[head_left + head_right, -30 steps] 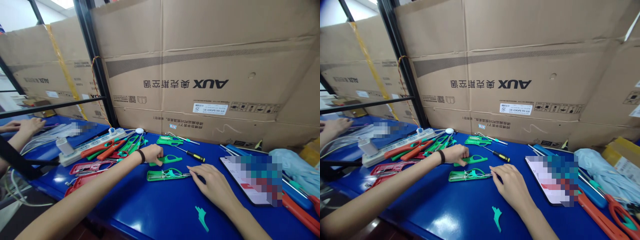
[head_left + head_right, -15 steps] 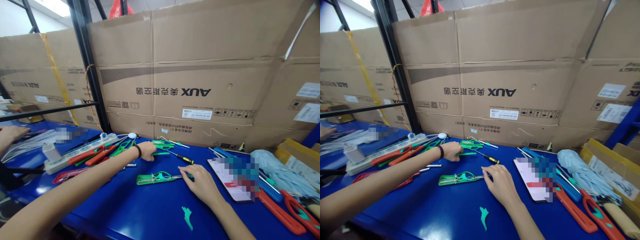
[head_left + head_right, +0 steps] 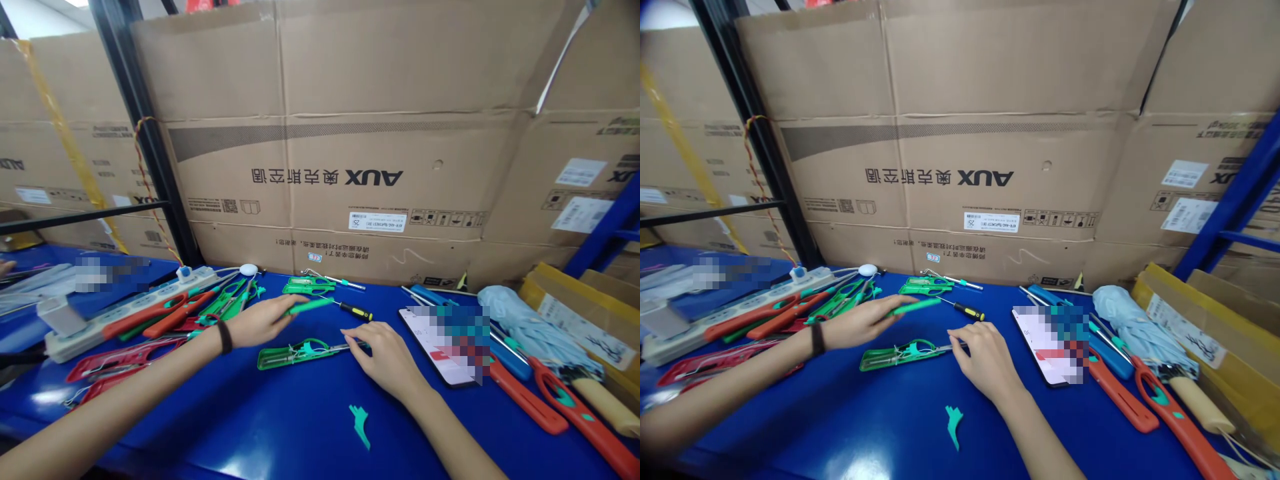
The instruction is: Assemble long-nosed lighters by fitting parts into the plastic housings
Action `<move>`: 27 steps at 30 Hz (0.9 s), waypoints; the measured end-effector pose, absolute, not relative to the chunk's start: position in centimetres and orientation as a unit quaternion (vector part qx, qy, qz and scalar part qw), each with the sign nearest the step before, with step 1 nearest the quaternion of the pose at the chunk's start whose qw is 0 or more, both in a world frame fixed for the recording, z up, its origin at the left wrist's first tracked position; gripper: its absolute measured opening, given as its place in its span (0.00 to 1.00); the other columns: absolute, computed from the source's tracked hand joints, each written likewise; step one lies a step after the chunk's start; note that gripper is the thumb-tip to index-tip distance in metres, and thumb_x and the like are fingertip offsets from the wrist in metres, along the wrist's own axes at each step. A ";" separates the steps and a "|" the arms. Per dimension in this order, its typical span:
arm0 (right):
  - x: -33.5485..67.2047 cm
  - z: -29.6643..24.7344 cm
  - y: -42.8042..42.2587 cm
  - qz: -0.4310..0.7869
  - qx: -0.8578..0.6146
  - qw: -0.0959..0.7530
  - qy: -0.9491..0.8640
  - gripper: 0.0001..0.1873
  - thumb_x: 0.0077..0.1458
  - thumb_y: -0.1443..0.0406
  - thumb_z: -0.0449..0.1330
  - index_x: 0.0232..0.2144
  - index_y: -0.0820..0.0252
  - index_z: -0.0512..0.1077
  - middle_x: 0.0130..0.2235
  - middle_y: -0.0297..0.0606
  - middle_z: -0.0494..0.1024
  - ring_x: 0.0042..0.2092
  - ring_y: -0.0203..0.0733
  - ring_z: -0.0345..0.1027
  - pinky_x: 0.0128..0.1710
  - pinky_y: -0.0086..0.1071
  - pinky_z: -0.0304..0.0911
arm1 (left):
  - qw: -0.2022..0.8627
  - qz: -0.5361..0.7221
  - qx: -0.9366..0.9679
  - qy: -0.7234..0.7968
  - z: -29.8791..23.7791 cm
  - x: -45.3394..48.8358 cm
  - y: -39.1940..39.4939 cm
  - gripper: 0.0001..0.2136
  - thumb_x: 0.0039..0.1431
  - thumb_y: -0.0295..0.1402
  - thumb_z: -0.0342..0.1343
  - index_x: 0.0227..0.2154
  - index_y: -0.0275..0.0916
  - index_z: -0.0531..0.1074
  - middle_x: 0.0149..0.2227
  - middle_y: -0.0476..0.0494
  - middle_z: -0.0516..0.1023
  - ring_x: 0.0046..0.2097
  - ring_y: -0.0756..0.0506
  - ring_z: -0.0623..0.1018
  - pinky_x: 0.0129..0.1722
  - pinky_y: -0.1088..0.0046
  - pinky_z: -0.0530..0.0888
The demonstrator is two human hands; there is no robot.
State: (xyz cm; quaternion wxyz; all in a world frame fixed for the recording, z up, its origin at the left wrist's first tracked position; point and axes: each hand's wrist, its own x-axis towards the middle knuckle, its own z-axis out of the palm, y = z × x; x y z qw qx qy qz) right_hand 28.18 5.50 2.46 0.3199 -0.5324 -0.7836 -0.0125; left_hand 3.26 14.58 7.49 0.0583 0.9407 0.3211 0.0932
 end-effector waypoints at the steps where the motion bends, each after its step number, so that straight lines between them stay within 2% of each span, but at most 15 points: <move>1: 28.1 2.5 5.4 -0.011 -0.532 0.319 -0.784 0.11 0.58 0.68 0.55 0.38 0.53 0.77 0.38 0.33 0.82 0.40 0.44 0.74 0.45 0.38 0.63 | 0.070 0.104 0.943 0.308 7.5 3.0 13.6 0.16 0.67 0.39 0.41 0.53 0.41 0.61 0.50 0.42 0.72 0.48 0.44 0.74 0.47 0.70 0.70; 4: 28.1 2.5 5.4 -0.008 -0.533 0.318 -0.784 0.11 0.58 0.68 0.55 0.38 0.53 0.77 0.38 0.33 0.82 0.40 0.44 0.74 0.45 0.38 0.63 | 0.085 0.092 0.934 0.333 7.2 2.3 11.3 0.26 0.57 0.53 0.51 0.52 0.41 0.64 0.46 0.41 0.72 0.44 0.41 0.76 0.41 0.69 0.72; 6: 28.1 2.5 5.5 -0.008 -0.536 0.319 -0.782 0.11 0.58 0.68 0.55 0.39 0.53 0.77 0.38 0.34 0.81 0.40 0.44 0.74 0.46 0.39 0.63 | 0.093 0.097 0.927 0.351 6.8 1.9 10.6 0.23 0.61 0.52 0.45 0.47 0.40 0.69 0.41 0.42 0.72 0.40 0.43 0.76 0.39 0.70 0.71; 9: 28.2 2.6 5.6 -0.005 -0.549 0.324 -0.771 0.13 0.59 0.66 0.55 0.46 0.56 0.74 0.39 0.37 0.81 0.42 0.45 0.73 0.45 0.40 0.64 | 0.092 0.136 0.913 0.374 6.3 1.6 10.6 0.21 0.66 0.48 0.38 0.39 0.38 0.71 0.37 0.44 0.70 0.37 0.45 0.75 0.40 0.71 0.70; 14: 27.7 2.4 5.5 -0.011 -0.536 0.336 -0.775 0.18 0.60 0.63 0.55 0.52 0.57 0.68 0.44 0.38 0.79 0.44 0.45 0.71 0.44 0.39 0.65 | 0.079 0.186 0.902 0.382 5.2 2.0 10.5 0.18 0.65 0.47 0.43 0.40 0.38 0.70 0.39 0.44 0.70 0.38 0.45 0.75 0.40 0.70 0.70; 22: 26.9 1.8 6.0 -0.011 -0.510 0.351 -0.785 0.12 0.62 0.65 0.54 0.46 0.54 0.73 0.41 0.36 0.81 0.42 0.43 0.72 0.50 0.42 0.58 | 0.054 0.245 0.890 0.381 2.4 2.9 10.2 0.18 0.62 0.48 0.49 0.39 0.38 0.72 0.37 0.43 0.71 0.39 0.43 0.73 0.41 0.66 0.70; 27: 27.2 1.9 6.2 0.012 -0.512 0.348 -0.785 0.08 0.61 0.63 0.55 0.36 0.53 0.74 0.38 0.33 0.81 0.42 0.42 0.71 0.50 0.41 0.57 | 0.035 0.238 0.897 0.371 1.5 2.7 10.4 0.17 0.59 0.48 0.52 0.42 0.41 0.72 0.39 0.44 0.72 0.42 0.42 0.72 0.46 0.62 0.66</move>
